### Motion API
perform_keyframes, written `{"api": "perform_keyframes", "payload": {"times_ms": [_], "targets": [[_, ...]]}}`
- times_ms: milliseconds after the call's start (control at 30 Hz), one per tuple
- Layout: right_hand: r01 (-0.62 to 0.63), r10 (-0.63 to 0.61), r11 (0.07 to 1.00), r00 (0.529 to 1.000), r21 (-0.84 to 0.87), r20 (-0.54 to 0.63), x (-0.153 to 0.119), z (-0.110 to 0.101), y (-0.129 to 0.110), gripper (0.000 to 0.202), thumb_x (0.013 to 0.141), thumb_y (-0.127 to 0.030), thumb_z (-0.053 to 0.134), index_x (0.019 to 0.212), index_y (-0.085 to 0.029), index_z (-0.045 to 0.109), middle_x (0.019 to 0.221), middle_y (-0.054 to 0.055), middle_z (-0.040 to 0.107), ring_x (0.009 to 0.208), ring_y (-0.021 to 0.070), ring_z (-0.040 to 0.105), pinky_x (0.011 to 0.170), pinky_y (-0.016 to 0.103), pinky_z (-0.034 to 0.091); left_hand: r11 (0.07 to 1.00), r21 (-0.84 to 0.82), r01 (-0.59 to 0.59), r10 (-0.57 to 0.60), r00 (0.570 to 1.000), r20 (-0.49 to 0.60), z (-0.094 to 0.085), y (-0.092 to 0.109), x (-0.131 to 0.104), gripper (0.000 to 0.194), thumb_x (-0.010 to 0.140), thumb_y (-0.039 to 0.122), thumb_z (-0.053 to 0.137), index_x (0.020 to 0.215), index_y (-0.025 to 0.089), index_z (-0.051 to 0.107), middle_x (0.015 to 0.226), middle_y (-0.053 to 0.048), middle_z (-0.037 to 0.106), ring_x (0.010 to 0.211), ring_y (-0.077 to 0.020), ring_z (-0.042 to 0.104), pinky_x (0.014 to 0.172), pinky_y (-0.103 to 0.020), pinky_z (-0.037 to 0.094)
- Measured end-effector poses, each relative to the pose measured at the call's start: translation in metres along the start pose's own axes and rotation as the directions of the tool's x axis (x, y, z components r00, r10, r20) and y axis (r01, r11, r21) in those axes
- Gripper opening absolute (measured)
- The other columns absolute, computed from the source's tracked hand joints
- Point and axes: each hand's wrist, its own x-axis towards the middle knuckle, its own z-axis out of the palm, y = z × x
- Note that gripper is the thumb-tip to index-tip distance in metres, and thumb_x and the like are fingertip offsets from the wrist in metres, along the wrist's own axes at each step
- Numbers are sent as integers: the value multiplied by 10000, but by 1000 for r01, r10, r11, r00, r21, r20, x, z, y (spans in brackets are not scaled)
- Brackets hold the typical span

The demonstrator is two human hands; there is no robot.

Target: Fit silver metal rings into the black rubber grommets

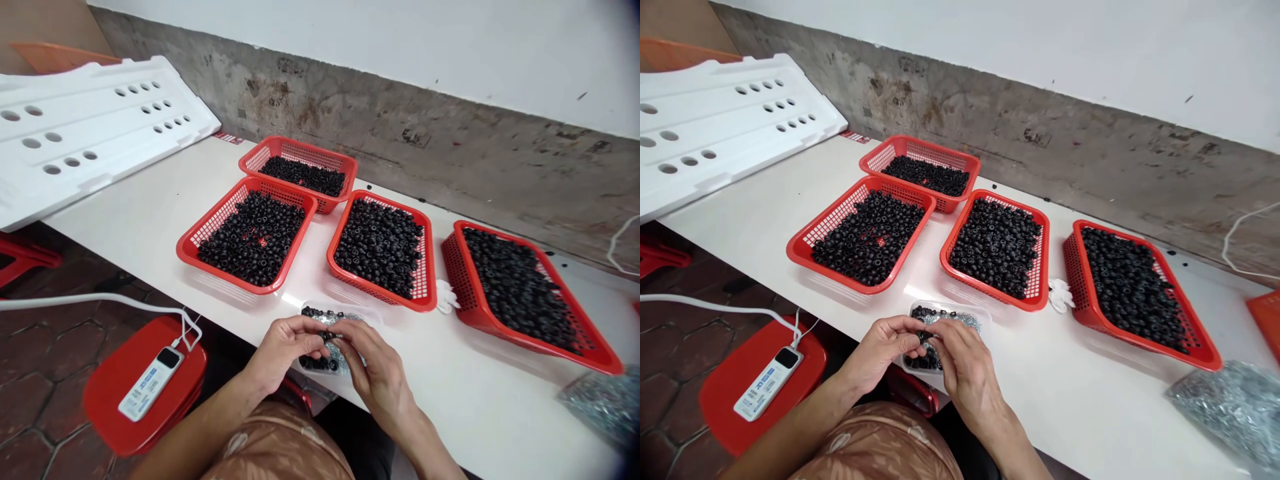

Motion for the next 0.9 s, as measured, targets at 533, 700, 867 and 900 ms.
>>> {"api": "perform_keyframes", "payload": {"times_ms": [533, 700, 867, 900], "targets": [[86, -93, 991, 994, -106, -61, -3, 8, -4, 396, 914, -108, 610, 1302, -176, 567, 1126, 110, 708, 1007, 214, 675, 833, 353, 541, 980, -197, -36, 29, 999, -41, 12, 1, -5, 408, 714, 218, 841, 1093, 185, 693, 866, -38, 727, 777, -124, 635, 775, -234, 444], [121, -153, 964, 980, -237, -125, -7, 17, 1, 385, 898, -101, 630, 1277, -144, 574, 1104, 118, 720, 986, 219, 685, 834, 374, 492, 986, -168, -19, 16, 1000, -14, 12, 2, -4, 325, 748, 251, 818, 1049, 184, 717, 849, -32, 719, 747, -107, 600, 737, -207, 417], [109, -149, 955, 980, -275, -130, -8, 19, 3, 364, 887, -126, 645, 1247, -155, 599, 1069, 111, 724, 968, 230, 688, 866, 400, 468, 999, 18, -48, 48, 999, -13, 7, 7, -2, 301, 797, 349, 771, 1033, 165, 745, 911, -58, 712, 744, -114, 567, 656, -200, 392], [111, -153, 953, 979, -281, -132, -8, 19, 3, 365, 887, -128, 644, 1248, -163, 601, 1067, 112, 722, 967, 230, 686, 861, 397, 469, 998, 43, -51, 52, 999, -12, 7, 8, -1, 296, 787, 356, 778, 1011, 163, 754, 885, -55, 710, 744, -120, 569, 652, -203, 391]]}}
